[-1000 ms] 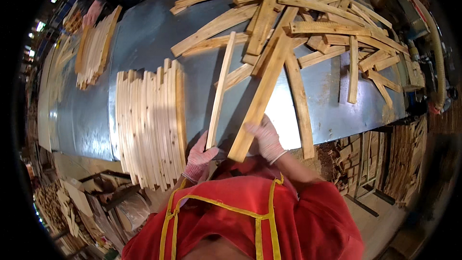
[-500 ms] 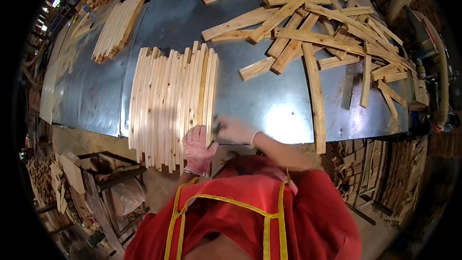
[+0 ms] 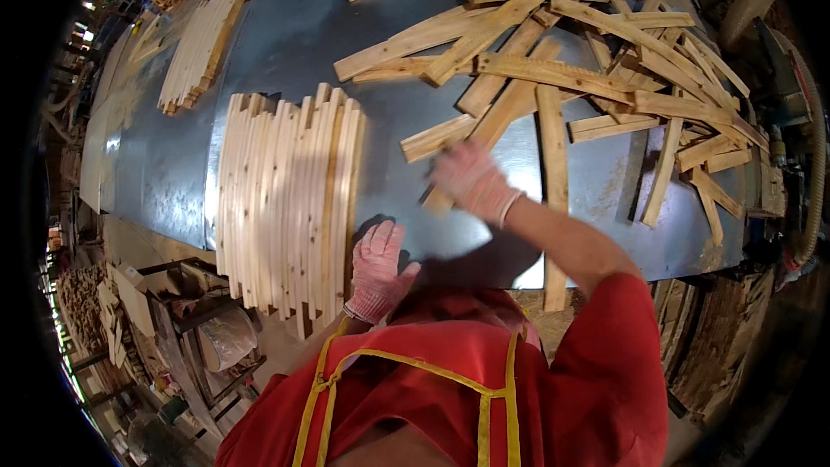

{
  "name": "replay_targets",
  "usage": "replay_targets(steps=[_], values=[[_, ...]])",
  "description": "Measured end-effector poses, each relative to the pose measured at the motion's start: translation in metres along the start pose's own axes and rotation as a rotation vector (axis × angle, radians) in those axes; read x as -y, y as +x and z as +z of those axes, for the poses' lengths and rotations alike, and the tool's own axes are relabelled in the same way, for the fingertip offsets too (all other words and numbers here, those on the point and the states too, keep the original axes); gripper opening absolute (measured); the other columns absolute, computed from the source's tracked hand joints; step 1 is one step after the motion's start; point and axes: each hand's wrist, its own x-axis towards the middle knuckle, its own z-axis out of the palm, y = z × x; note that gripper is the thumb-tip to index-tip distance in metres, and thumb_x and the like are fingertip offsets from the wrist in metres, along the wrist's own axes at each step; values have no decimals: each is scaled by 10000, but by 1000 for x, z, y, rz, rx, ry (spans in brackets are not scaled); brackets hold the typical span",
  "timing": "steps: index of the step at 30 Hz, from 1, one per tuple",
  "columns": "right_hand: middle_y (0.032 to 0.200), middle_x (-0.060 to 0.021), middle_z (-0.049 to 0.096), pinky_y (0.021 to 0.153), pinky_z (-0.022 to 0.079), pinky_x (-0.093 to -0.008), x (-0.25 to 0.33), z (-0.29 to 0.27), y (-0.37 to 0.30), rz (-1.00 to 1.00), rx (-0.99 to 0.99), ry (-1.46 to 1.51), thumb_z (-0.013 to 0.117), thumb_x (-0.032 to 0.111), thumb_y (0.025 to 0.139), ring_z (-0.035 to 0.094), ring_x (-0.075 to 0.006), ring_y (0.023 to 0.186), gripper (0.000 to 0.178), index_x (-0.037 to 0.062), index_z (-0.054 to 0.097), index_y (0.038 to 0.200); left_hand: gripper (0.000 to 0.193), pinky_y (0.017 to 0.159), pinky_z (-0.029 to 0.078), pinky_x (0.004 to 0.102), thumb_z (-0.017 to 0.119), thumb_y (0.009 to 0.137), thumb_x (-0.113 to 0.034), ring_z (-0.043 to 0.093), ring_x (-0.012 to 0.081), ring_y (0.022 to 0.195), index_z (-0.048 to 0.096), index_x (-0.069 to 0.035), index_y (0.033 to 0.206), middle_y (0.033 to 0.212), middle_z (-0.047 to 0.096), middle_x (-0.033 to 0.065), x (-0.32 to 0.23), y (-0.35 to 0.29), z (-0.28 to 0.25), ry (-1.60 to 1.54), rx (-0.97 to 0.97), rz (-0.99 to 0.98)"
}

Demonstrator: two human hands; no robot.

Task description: The person picks up wooden planks from a disorganized pile on a metal table and stacks them neatly. They handle the planks one by one, aligning them into a growing stack.

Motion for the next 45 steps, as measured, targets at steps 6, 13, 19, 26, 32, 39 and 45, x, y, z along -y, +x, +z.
replay_targets(steps=[6,13,19,26,32,39,45], values=[[1424,-170,609,1168,443,-462,-64,-49,-50,679,72,401,800,378,805,538,-419,1373,733,80,566,1432,940,1056,463,527,799,801,-479,546,371,1307,432,-71,1564,1400,563,148,-39,61,20,20,300,-96],[1342,-277,590,1090,502,-483,-81,21,-120,1159,101,395,819,296,822,597,-450,1265,920,69,403,1610,778,955,550,501,660,888,-298,678,377,1121,402,-113,1598,1253,660,193,-28,83,32,-43,439,-236],[1242,-225,599,1050,522,-442,9,8,-126,828,-106,760,707,63,797,623,-394,1163,901,140,411,1644,743,994,524,555,678,812,-188,640,441,1189,485,-112,1526,1338,624,219,-6,-10,-30,-420,388,-416],[1157,-237,719,970,522,-413,48,13,-21,991,-29,1055,575,153,924,686,-327,1071,599,37,558,1511,669,1116,409,524,739,789,-182,518,359,1329,560,-76,1425,1409,559,129,56,-88,-17,169,-154,-305],[1199,-253,737,994,508,-459,88,46,93,853,179,527,594,436,982,699,-396,1147,574,35,633,1391,485,1037,473,525,785,881,-297,620,332,1200,692,-143,1331,1280,660,116,73,-194,-39,-32,-145,-589],[1016,-19,634,689,465,-255,178,42,95,814,-67,1384,723,242,1009,536,-95,798,712,-42,433,1594,377,917,569,412,744,927,-299,692,352,982,711,-34,1192,1108,684,194,99,-279,19,-713,-156,-1114],[1436,-215,617,1016,518,-320,207,26,64,733,-38,1487,778,270,987,624,-229,1214,850,-55,338,1639,402,739,606,379,794,956,-275,674,218,950,647,-19,1230,1089,670,130,82,-211,-71,-1817,-166,-1290]])
